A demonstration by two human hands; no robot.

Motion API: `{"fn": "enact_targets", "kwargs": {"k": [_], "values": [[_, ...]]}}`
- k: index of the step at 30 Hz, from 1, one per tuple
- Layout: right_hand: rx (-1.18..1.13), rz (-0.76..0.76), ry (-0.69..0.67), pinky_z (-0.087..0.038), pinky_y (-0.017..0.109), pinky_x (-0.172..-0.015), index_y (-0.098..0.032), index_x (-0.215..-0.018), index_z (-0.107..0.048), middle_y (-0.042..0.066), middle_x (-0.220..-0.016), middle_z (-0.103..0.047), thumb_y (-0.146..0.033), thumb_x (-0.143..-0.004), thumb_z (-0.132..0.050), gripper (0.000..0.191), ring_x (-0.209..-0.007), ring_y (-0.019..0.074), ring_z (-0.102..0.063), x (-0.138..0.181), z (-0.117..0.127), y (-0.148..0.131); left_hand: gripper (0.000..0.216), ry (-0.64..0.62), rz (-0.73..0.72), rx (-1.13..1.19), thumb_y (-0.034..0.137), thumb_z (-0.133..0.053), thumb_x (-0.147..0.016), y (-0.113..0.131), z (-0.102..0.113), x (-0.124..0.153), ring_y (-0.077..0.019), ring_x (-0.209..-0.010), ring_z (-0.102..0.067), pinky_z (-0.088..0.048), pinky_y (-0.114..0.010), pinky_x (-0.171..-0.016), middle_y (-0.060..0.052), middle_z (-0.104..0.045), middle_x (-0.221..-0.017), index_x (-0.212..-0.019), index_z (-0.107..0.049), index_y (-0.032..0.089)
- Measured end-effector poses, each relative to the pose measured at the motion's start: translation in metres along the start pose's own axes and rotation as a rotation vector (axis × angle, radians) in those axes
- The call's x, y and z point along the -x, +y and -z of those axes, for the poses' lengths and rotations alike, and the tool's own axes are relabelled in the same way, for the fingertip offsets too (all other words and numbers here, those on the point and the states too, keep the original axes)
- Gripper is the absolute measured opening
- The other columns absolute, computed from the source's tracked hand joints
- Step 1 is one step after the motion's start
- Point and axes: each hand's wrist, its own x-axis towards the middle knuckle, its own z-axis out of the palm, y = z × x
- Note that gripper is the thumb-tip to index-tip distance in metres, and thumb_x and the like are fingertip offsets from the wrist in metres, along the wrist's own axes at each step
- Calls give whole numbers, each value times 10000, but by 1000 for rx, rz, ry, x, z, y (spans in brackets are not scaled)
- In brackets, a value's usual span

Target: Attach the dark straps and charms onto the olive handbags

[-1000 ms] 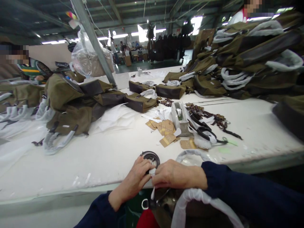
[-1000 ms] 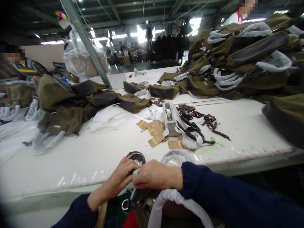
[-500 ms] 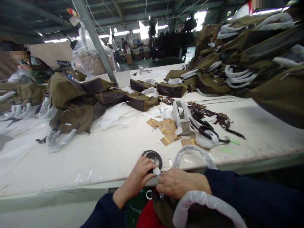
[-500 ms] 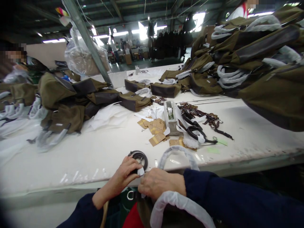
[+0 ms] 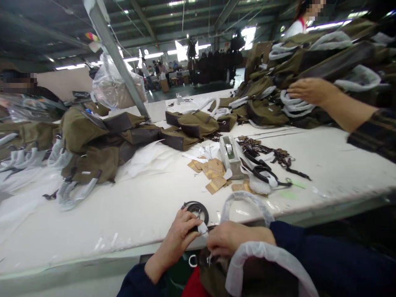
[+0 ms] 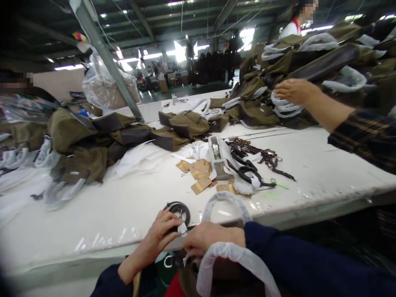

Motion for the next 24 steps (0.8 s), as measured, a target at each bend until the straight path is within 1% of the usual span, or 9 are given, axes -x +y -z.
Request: {"fn": "enact_targets", "kwargs": {"k": [3,6,8,10,12,15,17,21,24], "values": [[-129,-33,179,-479,231,-763,-186,-1127,-661,61,-994,-714,-216,-965,-547,200,-877,155,-657,23,15,-2,328,13,7,-5,151,-622,-891,8,1,6,-248,-1086,-540,-349,-508,-1091,-58,-631,-1122,-1191,-622,283],[-92,-144,323,-473,250,-775,-191,-1103,-660,64,-980,-697,-264,-985,-522,196,-870,159,-634,53,26,2,435,88,42,27,106,-585,-865,11,5,14,-260,-1205,-486,-403,-460,-1064,-74,-569,-1270,-1257,-567,293],[-56,-228,354,-464,262,-765,-207,-1052,-662,49,-947,-685,-271,-987,-519,169,-849,161,-614,70,28,8,384,213,125,39,130,-546,-878,7,8,15,-266,-1250,-463,-402,-466,-1068,-85,-543,-1308,-1234,-559,273],[-49,-288,377,-459,273,-753,-212,-1011,-659,38,-916,-673,-271,-986,-519,154,-829,165,-602,81,24,13,286,342,243,10,216,-552,-895,-3,9,12,-286,-1226,-480,-382,-515,-1071,-103,-566,-1270,-1180,-573,236],[-62,-301,409,-461,284,-742,-202,-989,-660,43,-901,-662,-270,-984,-511,164,-824,173,-601,88,18,16,241,396,337,-31,310,-613,-871,-12,9,6,-317,-1182,-499,-370,-568,-1048,-115,-599,-1218,-1089,-610,209],[-119,-286,462,-466,289,-726,-185,-952,-671,52,-882,-644,-275,-985,-494,202,-813,180,-605,94,10,13,205,369,375,-40,299,-696,-784,-16,4,-7,-333,-1144,-519,-378,-593,-1016,-102,-627,-1180,-958,-641,206],[-166,-329,507,-467,291,-736,-184,-943,-676,49,-887,-641,-288,-990,-492,217,-816,181,-605,101,9,6,195,360,374,-9,232,-688,-749,-13,-1,-14,-309,-1100,-557,-424,-549,-985,-81,-648,-1123,-933,-629,207],[-200,-461,603,-462,288,-739,-186,-922,-678,29,-879,-646,-317,-999,-493,240,-810,182,-606,118,7,-7,188,342,401,112,214,-594,-807,-2,-5,-22,-229,-834,-670,-542,-391,-770,-32,-695,-903,-994,-584,205],[-195,-511,687,-467,291,-766,-189,-955,-684,36,-920,-656,-334,-989,-521,221,-849,191,-614,129,1,-14,226,358,402,218,247,-561,-854,6,-2,-27,-207,-874,-705,-564,-327,-746,-37,-723,-960,-1076,-538,209]]}}
